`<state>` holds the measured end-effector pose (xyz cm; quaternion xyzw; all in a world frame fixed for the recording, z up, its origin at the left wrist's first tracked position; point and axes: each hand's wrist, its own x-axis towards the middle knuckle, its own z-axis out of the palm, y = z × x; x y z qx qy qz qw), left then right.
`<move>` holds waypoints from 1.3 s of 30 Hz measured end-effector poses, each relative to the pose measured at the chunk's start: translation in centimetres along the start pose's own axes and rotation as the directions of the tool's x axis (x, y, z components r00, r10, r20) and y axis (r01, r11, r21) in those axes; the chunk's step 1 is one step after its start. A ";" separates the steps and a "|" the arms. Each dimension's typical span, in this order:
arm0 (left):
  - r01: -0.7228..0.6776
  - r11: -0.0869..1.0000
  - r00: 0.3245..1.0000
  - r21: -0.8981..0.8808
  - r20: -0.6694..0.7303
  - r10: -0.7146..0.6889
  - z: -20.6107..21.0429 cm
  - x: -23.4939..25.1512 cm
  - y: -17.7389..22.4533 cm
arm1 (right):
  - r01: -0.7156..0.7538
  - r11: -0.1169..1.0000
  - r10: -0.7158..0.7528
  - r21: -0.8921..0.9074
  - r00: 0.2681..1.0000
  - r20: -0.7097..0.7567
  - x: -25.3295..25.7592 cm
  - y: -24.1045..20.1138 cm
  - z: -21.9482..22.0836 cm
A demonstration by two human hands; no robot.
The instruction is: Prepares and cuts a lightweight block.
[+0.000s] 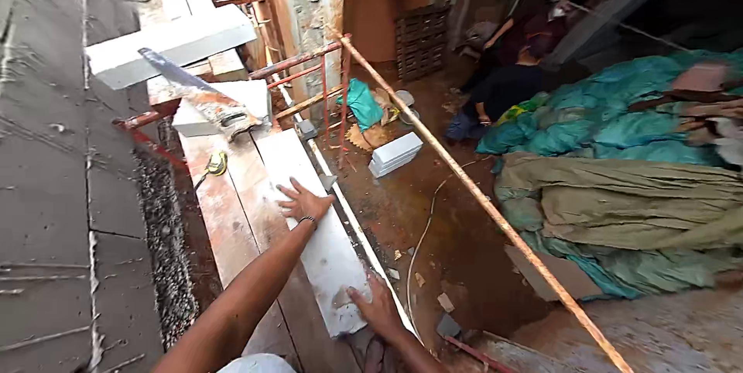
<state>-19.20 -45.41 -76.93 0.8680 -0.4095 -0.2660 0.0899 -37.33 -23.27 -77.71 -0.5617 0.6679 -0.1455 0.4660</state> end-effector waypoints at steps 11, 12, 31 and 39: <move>-0.064 0.829 0.998 -0.555 -0.039 0.051 -2.2 2.0 -7.4 | -0.025 1.000 0.021 0.016 0.974 0.225 -1.3 -2.6 0.8; -0.092 0.772 0.995 -0.629 -0.029 0.095 -2.2 2.5 -8.6 | -0.034 0.999 0.042 -0.040 0.971 0.237 -1.6 -3.6 1.0; 0.078 0.997 0.997 0.011 0.000 -0.078 -8.0 -0.8 -7.9 | 0.387 0.853 -0.317 -0.351 0.917 0.242 -6.0 -6.3 7.8; -0.010 0.981 0.993 -0.192 -0.115 -0.012 -9.3 -1.7 -9.9 | 0.059 0.932 -0.101 0.358 0.990 0.099 -1.8 -3.0 6.1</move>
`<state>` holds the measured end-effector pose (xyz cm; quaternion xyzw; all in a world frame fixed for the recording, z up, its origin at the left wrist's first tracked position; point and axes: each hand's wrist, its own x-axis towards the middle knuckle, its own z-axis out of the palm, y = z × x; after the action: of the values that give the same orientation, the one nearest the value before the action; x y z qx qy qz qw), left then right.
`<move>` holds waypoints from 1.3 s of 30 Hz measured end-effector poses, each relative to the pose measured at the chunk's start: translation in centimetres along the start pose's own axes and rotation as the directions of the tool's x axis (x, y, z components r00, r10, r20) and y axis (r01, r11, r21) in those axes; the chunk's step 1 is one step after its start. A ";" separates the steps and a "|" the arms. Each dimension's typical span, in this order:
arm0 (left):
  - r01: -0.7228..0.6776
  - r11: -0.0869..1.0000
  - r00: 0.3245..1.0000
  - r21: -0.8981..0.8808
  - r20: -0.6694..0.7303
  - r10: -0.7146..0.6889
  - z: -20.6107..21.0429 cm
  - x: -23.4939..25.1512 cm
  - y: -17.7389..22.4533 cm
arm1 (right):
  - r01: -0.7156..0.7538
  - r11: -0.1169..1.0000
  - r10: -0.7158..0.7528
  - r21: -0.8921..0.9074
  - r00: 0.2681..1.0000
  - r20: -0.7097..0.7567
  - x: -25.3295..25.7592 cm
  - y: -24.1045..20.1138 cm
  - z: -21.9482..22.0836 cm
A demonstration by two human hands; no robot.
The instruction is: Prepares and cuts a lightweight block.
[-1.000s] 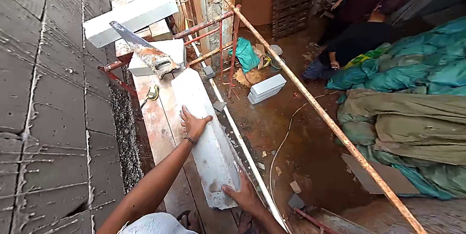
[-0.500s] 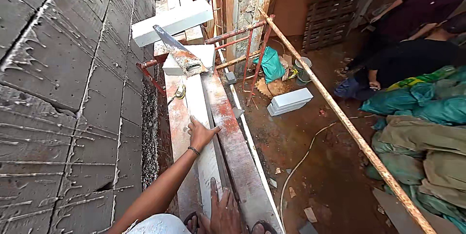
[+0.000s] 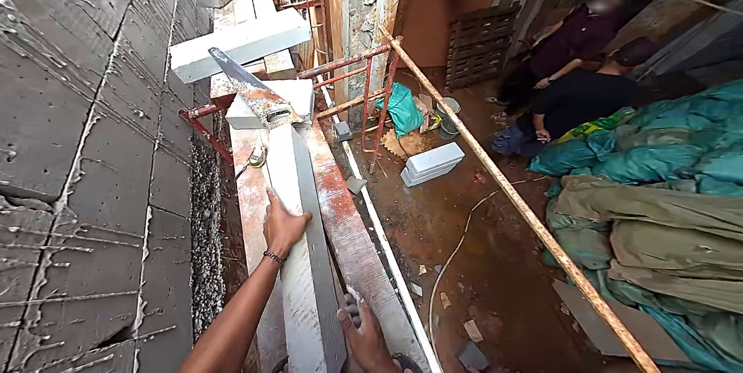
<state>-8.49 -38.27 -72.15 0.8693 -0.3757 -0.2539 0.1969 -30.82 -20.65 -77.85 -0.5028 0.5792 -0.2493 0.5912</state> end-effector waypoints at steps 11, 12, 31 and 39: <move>-0.017 0.536 0.964 -0.844 0.128 0.232 0.8 0.0 0.8 | -0.033 0.967 -0.002 0.252 0.991 0.135 3.6 -1.6 -5.5; 0.015 0.488 0.964 -0.873 0.142 0.224 1.6 0.7 0.8 | -0.036 0.983 0.015 0.177 0.993 0.119 3.7 -2.1 -5.6; 0.233 0.454 0.964 -0.860 0.267 0.010 10.2 0.5 -2.4 | -0.232 0.966 0.235 -0.114 0.972 0.015 7.3 -4.1 -9.7; 0.230 0.482 0.953 -0.845 0.295 0.063 9.8 -0.1 -2.6 | -0.211 0.951 0.203 -0.228 0.978 -0.058 6.6 -4.3 -8.4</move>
<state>-12.94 -38.03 -81.30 0.6197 -0.1759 -0.5411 0.5405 -36.07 -30.60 -75.50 -0.5010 0.6638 -0.1249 0.5410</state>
